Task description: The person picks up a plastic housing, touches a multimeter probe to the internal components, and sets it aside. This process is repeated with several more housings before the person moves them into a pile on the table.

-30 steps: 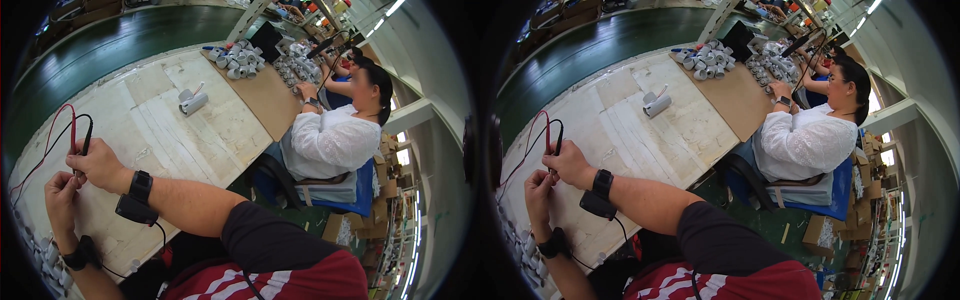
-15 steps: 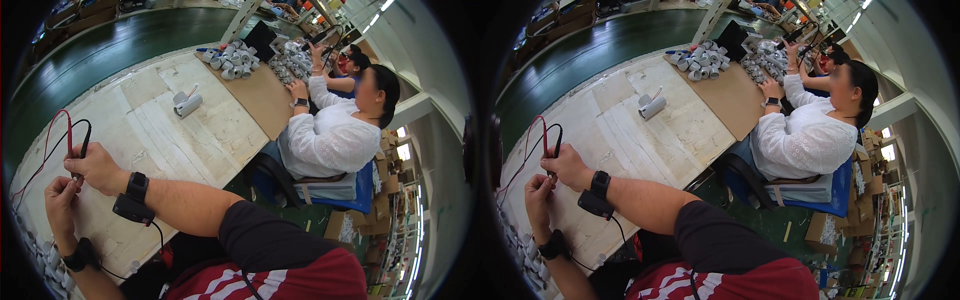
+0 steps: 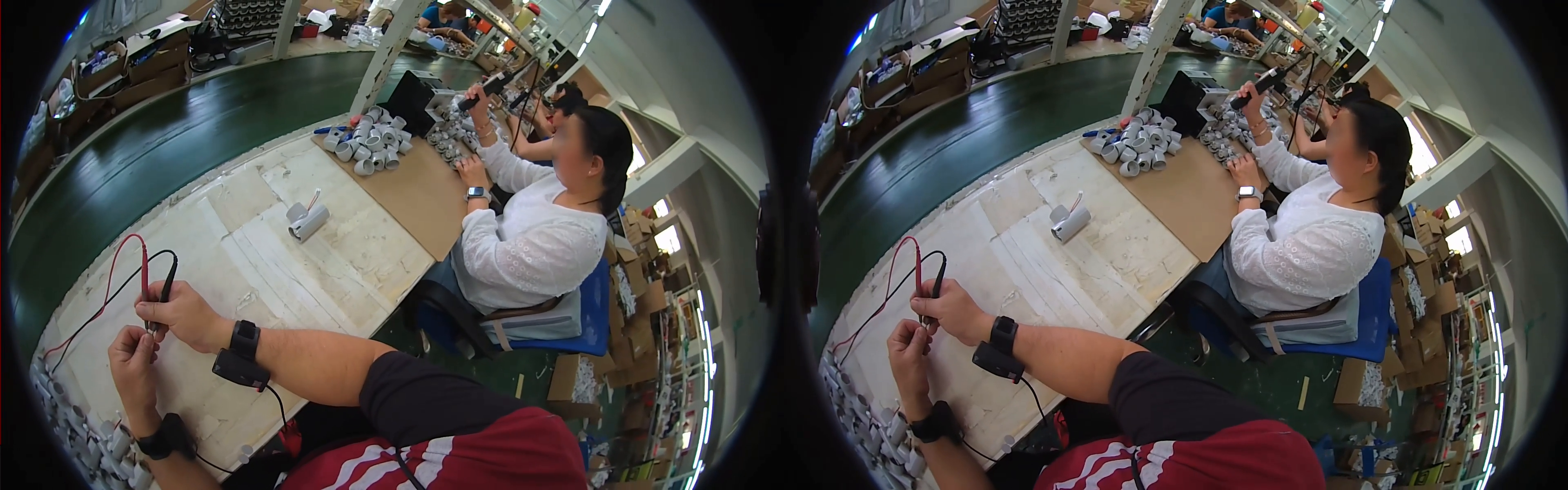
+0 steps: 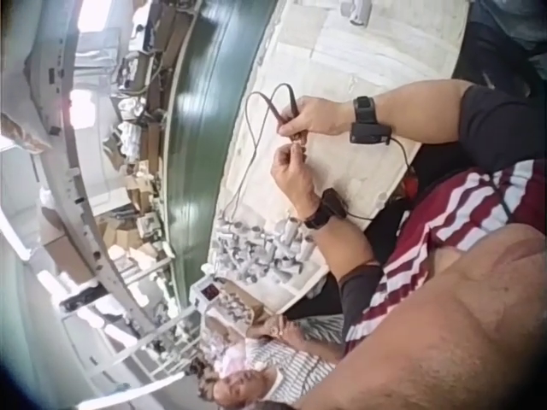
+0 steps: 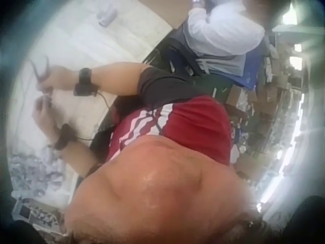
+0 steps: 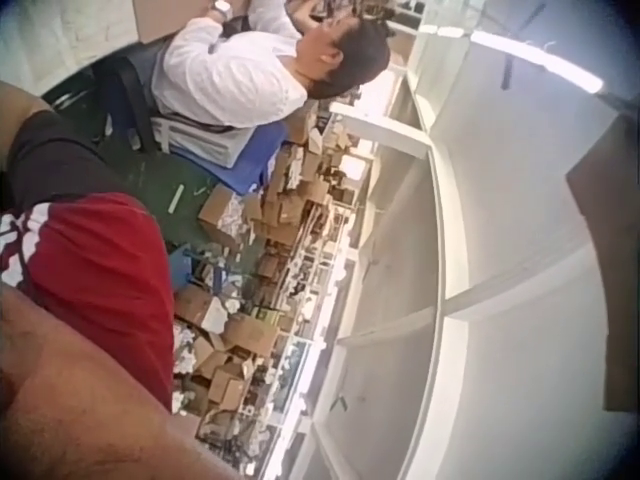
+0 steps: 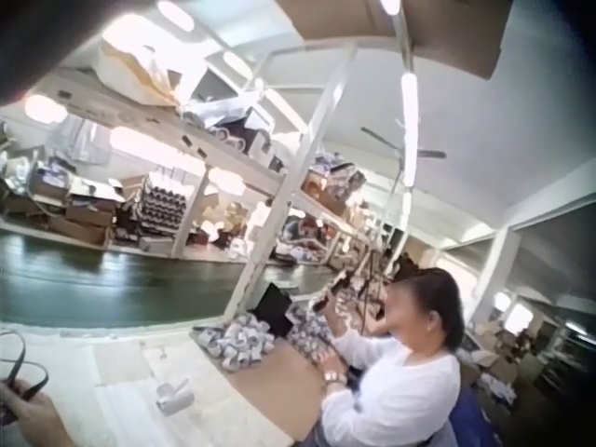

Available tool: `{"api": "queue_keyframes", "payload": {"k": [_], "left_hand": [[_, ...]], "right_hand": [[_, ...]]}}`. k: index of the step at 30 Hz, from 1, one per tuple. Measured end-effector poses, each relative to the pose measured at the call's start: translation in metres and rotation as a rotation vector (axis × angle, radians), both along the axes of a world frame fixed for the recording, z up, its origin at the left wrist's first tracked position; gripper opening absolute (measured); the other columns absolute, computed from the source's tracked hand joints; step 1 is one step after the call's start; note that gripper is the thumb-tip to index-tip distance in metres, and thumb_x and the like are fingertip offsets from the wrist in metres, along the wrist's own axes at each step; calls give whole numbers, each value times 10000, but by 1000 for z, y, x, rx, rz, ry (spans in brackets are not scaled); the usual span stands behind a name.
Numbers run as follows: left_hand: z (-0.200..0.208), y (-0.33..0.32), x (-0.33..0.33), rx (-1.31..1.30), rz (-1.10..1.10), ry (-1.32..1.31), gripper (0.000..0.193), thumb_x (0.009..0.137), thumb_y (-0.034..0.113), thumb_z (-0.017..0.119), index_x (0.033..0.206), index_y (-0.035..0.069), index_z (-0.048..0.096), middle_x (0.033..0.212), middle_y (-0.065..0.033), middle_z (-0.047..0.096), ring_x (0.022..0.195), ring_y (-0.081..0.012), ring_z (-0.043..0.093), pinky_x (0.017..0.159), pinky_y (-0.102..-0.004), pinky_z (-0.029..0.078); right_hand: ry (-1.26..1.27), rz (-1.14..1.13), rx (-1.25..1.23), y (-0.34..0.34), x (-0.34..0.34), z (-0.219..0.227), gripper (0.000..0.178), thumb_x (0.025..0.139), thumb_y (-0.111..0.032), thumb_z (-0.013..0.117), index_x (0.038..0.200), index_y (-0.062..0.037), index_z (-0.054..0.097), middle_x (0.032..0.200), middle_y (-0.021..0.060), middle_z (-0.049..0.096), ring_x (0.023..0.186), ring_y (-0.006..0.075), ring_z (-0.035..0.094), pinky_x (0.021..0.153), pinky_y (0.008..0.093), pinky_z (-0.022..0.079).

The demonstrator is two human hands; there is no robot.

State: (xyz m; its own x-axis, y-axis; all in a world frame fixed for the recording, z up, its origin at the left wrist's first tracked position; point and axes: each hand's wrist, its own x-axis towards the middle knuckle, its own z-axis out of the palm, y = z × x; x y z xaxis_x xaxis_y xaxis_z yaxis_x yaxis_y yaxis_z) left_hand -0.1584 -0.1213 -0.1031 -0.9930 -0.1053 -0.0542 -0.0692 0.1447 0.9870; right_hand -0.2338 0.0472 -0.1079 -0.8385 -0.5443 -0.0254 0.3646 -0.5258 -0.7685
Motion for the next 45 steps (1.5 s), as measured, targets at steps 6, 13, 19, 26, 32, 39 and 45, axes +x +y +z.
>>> {"api": "queue_keyframes", "payload": {"k": [6, 13, 19, 26, 32, 39, 45], "left_hand": [[4, 4, -1, -13, 6, 73, 125, 996, 98, 608, 882, 54, 585, 756, 35, 553, 699, -61, 468, 636, -226, 370], [12, 12, 9, -91, 23, 136, 135, 997, 91, 605, 872, 44, 582, 756, 34, 547, 707, -63, 473, 646, -227, 378], [28, 19, 42, -270, 161, 42, 125, 969, 70, 612, 859, 13, 617, 735, 3, 580, 683, -86, 513, 627, -257, 423], [27, 33, 93, -261, 358, -42, 84, 956, 65, 634, 893, 15, 659, 762, 14, 630, 706, -70, 553, 647, -242, 447], [15, 33, 129, -126, 494, -32, 88, 955, 82, 661, 934, -1, 680, 759, -25, 663, 714, -85, 574, 666, -263, 467], [-1, 30, 138, 18, 484, 82, 95, 974, 84, 648, 936, 4, 683, 795, -6, 672, 731, -72, 570, 669, -238, 456], [-3, 34, 139, 34, 514, 84, 104, 982, 103, 658, 946, 12, 693, 807, 4, 671, 736, -62, 577, 671, -226, 461]], "right_hand": [[-55, 89, -12, 9, -6, 10, 118, 948, -134, 692, 940, -24, 649, 717, 63, 654, 554, 157, 639, 471, 285, 536], [-90, 231, -30, 12, -17, 10, 149, 922, -154, 719, 938, -22, 653, 730, 104, 684, 538, 209, 670, 459, 326, 563], [33, 377, 137, 1, -15, 0, 166, 922, -167, 727, 965, -13, 682, 791, 100, 698, 633, 207, 701, 560, 337, 594], [89, 572, 236, -4, 9, 17, 172, 954, -128, 716, 1042, 16, 684, 903, 118, 720, 765, 211, 723, 699, 330, 611], [73, 563, 184, -15, 45, 15, 174, 957, -110, 714, 1070, 14, 669, 926, 123, 730, 792, 207, 722, 697, 321, 608], [183, 506, 136, -17, 62, 14, 155, 968, -96, 696, 1077, 10, 663, 925, 122, 730, 798, 201, 719, 701, 310, 601], [215, 474, 121, -18, 67, 10, 149, 976, -100, 685, 1071, 13, 660, 920, 118, 727, 795, 197, 714, 695, 309, 598]]}}
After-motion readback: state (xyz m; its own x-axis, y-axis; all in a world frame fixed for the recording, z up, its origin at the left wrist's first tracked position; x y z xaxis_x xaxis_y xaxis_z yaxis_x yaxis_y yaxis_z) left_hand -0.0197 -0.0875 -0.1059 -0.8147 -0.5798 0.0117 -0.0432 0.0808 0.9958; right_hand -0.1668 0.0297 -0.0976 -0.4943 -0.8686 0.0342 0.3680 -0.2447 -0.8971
